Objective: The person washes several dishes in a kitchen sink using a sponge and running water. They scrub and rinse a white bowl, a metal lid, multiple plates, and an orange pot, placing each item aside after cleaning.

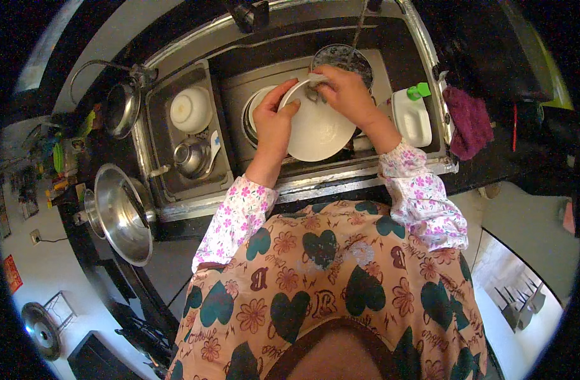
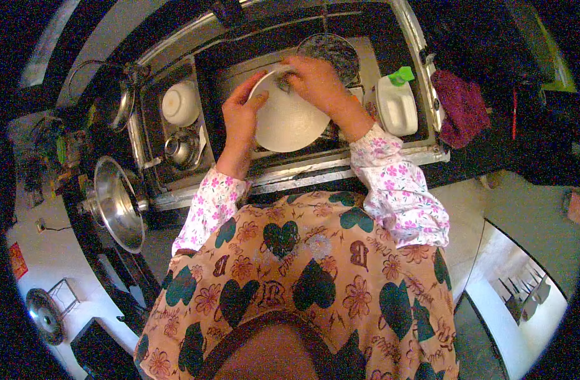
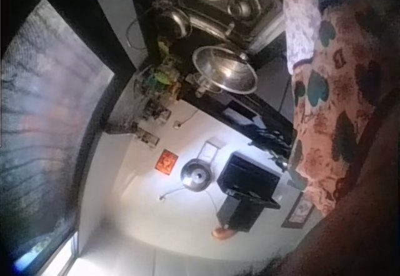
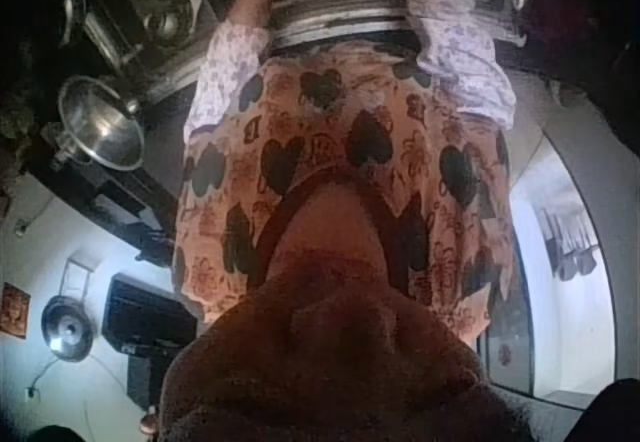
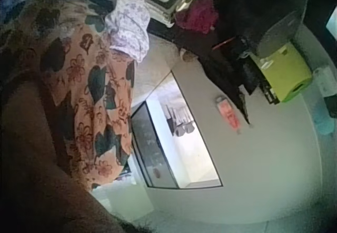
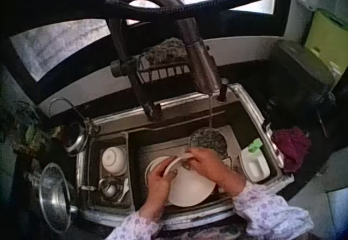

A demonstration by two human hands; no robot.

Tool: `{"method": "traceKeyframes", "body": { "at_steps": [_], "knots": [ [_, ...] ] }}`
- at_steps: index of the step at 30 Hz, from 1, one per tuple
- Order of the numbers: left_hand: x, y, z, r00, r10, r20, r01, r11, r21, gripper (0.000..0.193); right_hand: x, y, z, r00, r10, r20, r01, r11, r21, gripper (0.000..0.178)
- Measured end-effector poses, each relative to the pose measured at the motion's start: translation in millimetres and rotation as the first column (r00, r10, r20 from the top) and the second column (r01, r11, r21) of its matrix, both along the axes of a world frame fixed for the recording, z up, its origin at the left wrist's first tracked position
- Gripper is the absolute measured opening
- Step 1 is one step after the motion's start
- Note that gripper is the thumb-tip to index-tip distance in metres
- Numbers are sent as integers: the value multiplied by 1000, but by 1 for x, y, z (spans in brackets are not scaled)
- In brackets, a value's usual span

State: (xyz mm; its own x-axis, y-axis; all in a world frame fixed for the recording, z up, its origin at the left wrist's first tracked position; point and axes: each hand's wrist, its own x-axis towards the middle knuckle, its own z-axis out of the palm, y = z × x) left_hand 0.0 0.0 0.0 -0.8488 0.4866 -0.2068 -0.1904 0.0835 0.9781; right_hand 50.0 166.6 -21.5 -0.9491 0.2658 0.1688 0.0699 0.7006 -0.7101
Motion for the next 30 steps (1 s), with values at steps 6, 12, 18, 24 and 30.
{"method": "traceKeyframes", "body": {
  "at_steps": [6, 12, 18, 24, 30],
  "knots": [
    [15, 14, -13, 926, 374, -46, -355, 906, 233, 37, 28, -50, -79, 809, -435, 395, 550, 323, -771, 29],
    [0, -3, -8, 989, 125, -81, -109, 979, 174, 60, 27, -36, -74, 870, -336, 360, 485, 458, -745, 30],
    [-23, -7, -10, 939, -295, -178, 269, 950, -156, 40, -2, -6, -2, 979, 144, -145, -93, 946, 311, 24],
    [1, 12, -17, 985, 165, -47, -159, 982, 103, 32, 7, 1, -75, 956, -290, -46, 266, 920, -287, 24],
    [7, 17, -31, 860, 373, -347, -332, 927, 174, 32, 25, -75, -61, 839, -194, 508, 492, -126, -861, 18]
  ]
}}
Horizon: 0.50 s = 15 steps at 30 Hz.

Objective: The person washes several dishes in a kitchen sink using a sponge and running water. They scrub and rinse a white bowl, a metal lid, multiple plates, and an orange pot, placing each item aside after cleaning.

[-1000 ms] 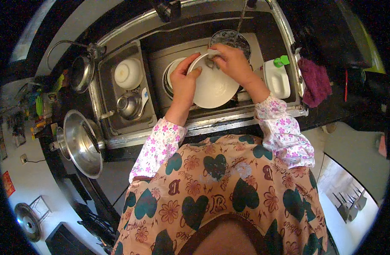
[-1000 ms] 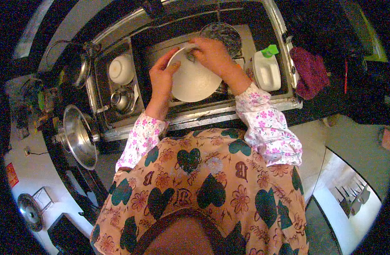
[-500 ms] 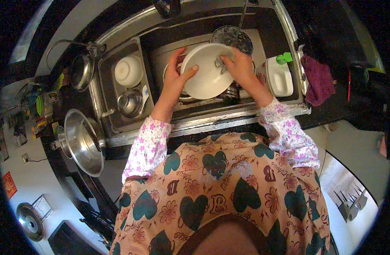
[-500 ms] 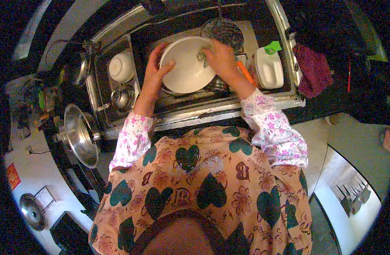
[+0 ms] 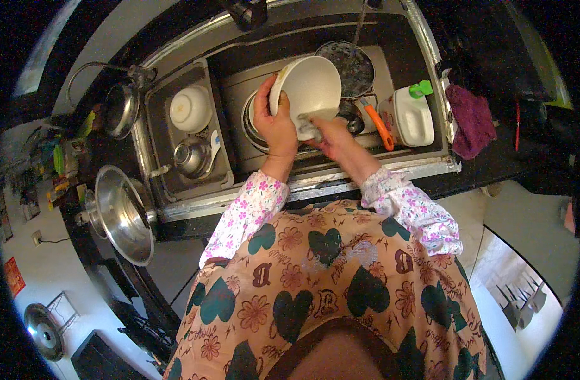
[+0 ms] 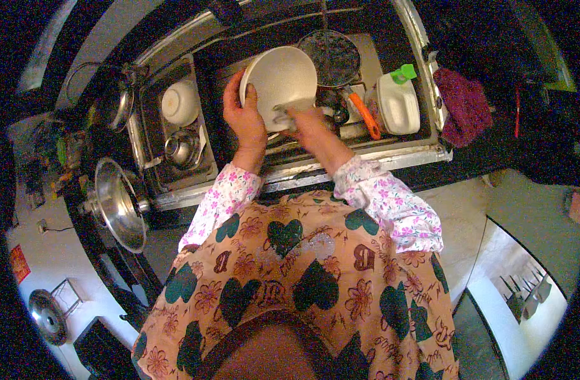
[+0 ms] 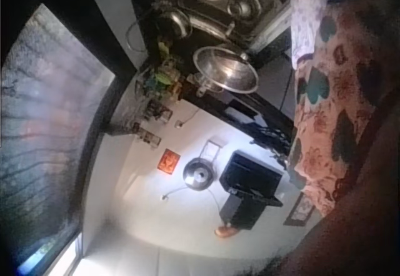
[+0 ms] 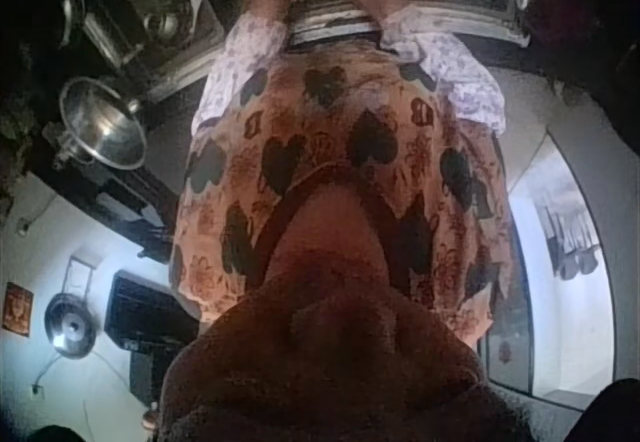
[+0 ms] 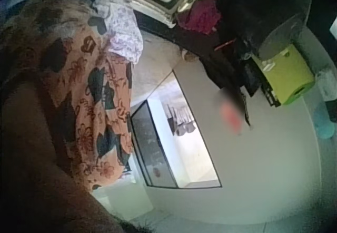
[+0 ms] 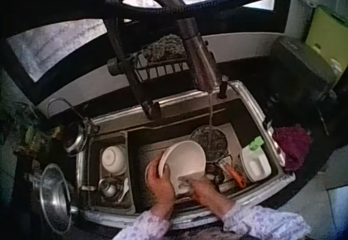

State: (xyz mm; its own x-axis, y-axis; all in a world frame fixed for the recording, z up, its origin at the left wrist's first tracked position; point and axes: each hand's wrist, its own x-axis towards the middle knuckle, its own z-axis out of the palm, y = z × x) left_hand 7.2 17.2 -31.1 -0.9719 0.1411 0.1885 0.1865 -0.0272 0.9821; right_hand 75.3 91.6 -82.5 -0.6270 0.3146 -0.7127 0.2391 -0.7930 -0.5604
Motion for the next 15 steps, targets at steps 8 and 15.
{"method": "traceKeyframes", "body": {
  "at_steps": [8, 15],
  "knots": [
    [-35, -34, -36, 593, -60, 803, -232, 942, 242, 33, 25, 14, 49, 916, 400, 10, -331, 744, 580, 25],
    [17, -22, -82, 348, -677, 649, 78, 711, 699, 31, 12, 2, 87, 829, 541, 143, 52, -329, 943, 55]
  ]
}}
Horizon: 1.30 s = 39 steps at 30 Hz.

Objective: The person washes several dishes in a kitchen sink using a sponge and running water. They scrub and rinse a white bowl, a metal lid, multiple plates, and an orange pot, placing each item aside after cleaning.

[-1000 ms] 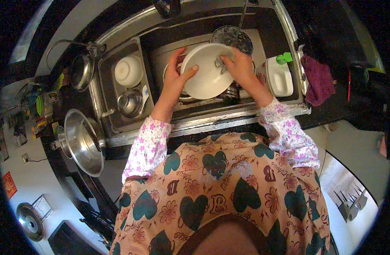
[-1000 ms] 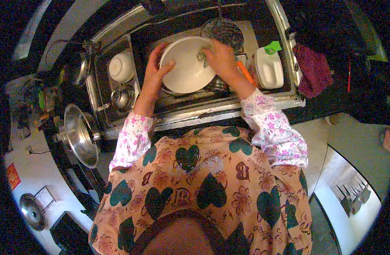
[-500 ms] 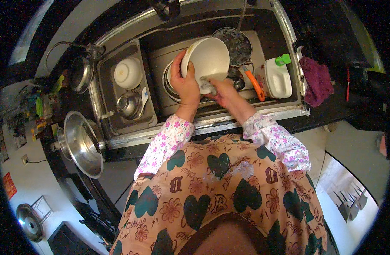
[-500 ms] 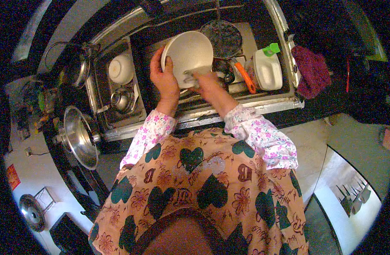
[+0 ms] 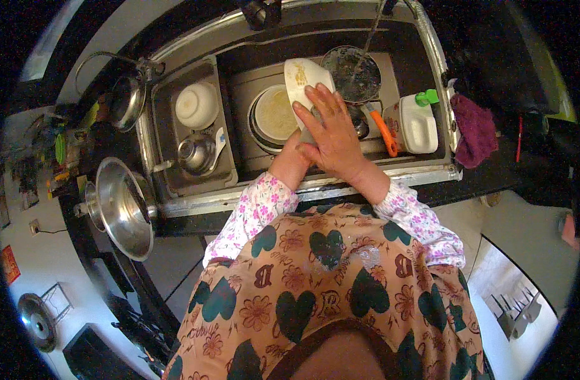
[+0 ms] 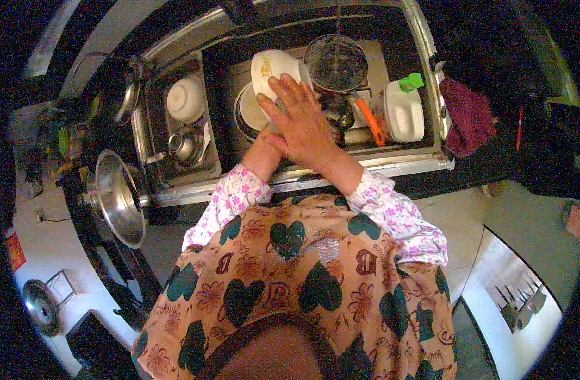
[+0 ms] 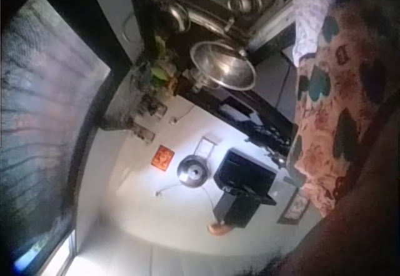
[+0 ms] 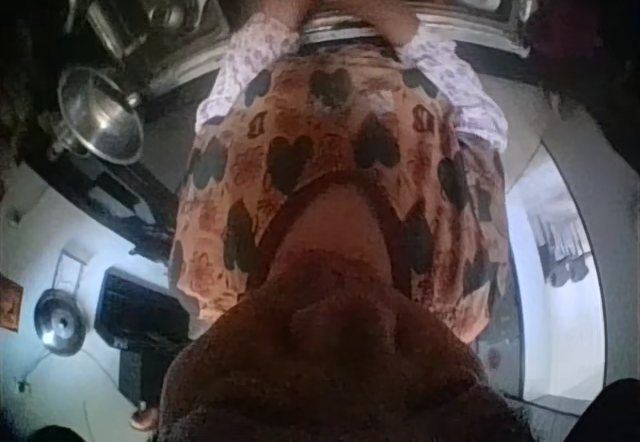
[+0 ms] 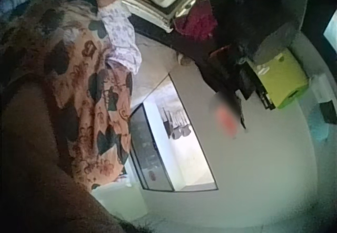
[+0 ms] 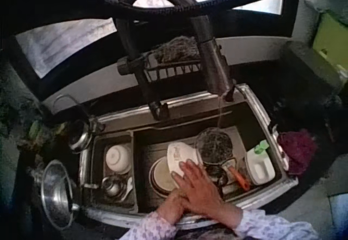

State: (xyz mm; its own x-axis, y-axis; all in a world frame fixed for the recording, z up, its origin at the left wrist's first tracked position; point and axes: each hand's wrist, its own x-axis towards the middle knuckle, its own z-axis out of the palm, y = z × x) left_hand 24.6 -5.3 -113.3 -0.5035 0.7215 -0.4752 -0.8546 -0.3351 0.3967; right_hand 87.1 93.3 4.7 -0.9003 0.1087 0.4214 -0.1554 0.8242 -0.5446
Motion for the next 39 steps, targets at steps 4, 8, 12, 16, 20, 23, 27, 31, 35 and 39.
{"method": "traceKeyframes", "body": {
  "at_steps": [4, 8, 12, 16, 20, 23, 27, 31, 35, 39],
  "knots": [
    [-6, -10, 11, 909, -352, 225, 359, 933, 13, 18, -43, 46, -13, 995, -94, 28, 97, 983, -158, 45],
    [5, -8, 69, 922, -277, 269, 282, 959, 22, 28, -56, 79, -49, 879, 311, 362, 317, 185, -930, 38],
    [2, -4, 30, 915, -337, 221, 315, 940, 128, 47, -16, 30, -50, 898, 10, 440, 404, -414, -816, 43],
    [-11, -7, 7, 768, -435, 469, 257, 881, 397, 46, -11, 5, -47, 956, -271, 112, 179, 237, -955, 43],
    [-3, 1, 10, 771, -388, 504, 286, 920, 269, 40, -29, 23, -33, 967, -254, 4, 201, 755, -624, 39],
    [3, -2, 29, 761, -365, 537, 280, 931, 235, 41, -36, 51, -56, 956, -89, 280, 294, 340, -893, 42],
    [4, -9, 7, 915, -158, 372, 193, 979, -59, 35, -5, 9, -79, 925, -135, 355, 379, 304, -874, 54],
    [2, 4, 29, 984, -41, -175, -74, 793, -605, 31, -8, -5, -46, 927, -262, 270, 333, 241, -911, 49],
    [-7, -11, 6, 800, -311, -513, -254, 599, -759, 36, -30, 34, -45, 902, -289, 320, 431, 597, -677, 47],
    [-2, -17, 10, 628, -586, -512, -160, 547, -822, 39, -37, 87, -64, 784, 152, 602, 427, 571, -701, 44]
  ]
}}
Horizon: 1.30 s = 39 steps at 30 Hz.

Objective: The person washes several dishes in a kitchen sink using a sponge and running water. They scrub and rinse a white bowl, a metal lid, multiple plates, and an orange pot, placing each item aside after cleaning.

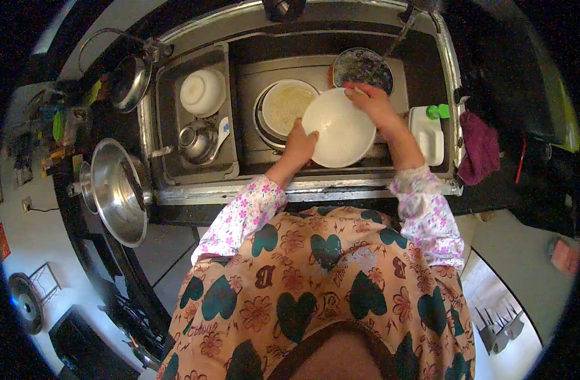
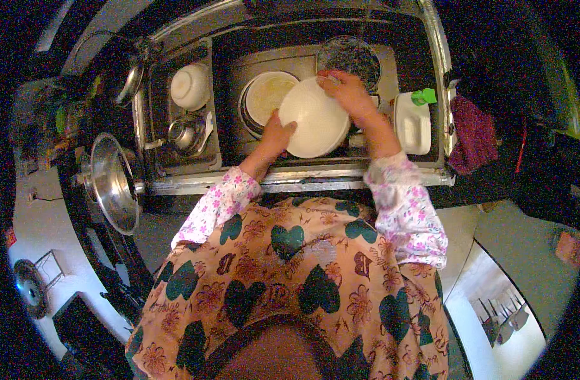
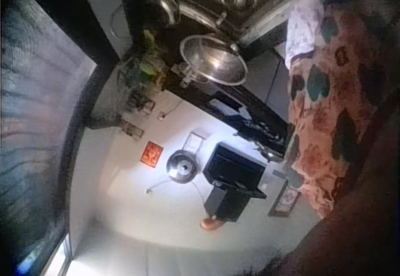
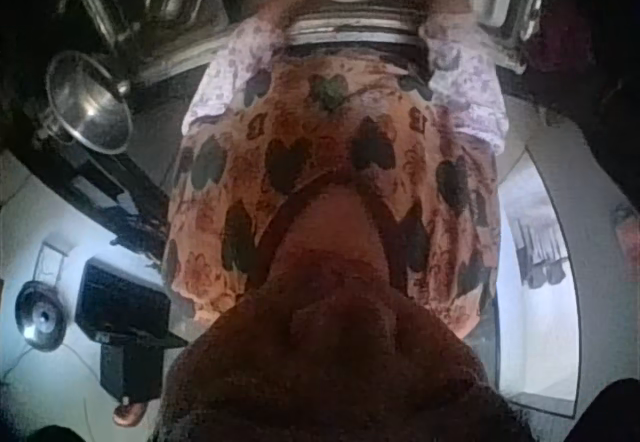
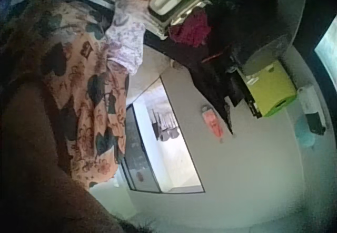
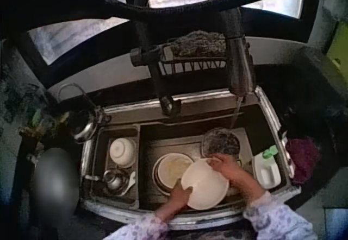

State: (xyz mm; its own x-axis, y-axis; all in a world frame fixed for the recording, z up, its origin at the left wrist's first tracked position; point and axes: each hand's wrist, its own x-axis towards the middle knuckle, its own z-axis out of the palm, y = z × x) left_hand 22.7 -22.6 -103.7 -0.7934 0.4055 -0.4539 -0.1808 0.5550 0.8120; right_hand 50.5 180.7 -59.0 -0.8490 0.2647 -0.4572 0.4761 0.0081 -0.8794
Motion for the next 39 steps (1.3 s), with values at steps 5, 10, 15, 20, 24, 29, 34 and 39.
{"method": "traceKeyframes", "body": {
  "at_steps": [5, 10, 15, 20, 24, 29, 34, 39],
  "knots": [
    [8, 8, -5, 996, -69, 62, 58, 983, 172, 44, 23, 0, -2, 973, -121, 195, 228, 619, -752, 58],
    [-21, 2, -12, 996, -40, -76, 44, 998, 54, 45, 48, -22, 12, 956, -262, 132, 290, 779, -556, 66],
    [-20, 7, 20, 969, -35, -245, 13, 996, -91, 43, 47, -8, 83, 976, -53, 210, 145, 879, -453, 56],
    [-10, 36, 43, 947, -162, -277, 140, 985, -100, 37, 86, 13, 38, 991, -130, 34, 130, 991, 18, 44],
    [-2, 47, 52, 955, -204, -214, 246, 950, 190, 34, 112, 25, 14, 946, -317, 63, 286, 912, 295, 39],
    [-43, 26, 41, 965, -228, 133, 147, 882, 447, 39, 147, 44, 43, 827, -559, 62, 559, 829, 13, 39],
    [-96, -40, -22, 535, -498, -682, 50, 825, -563, 47, 211, 103, 76, 662, -749, -17, 748, 659, 80, 48],
    [-113, -63, -87, 871, -437, -223, 205, 738, -643, 54, 263, 152, 80, 454, -889, -57, 890, 450, 75, 45]
  ]
}}
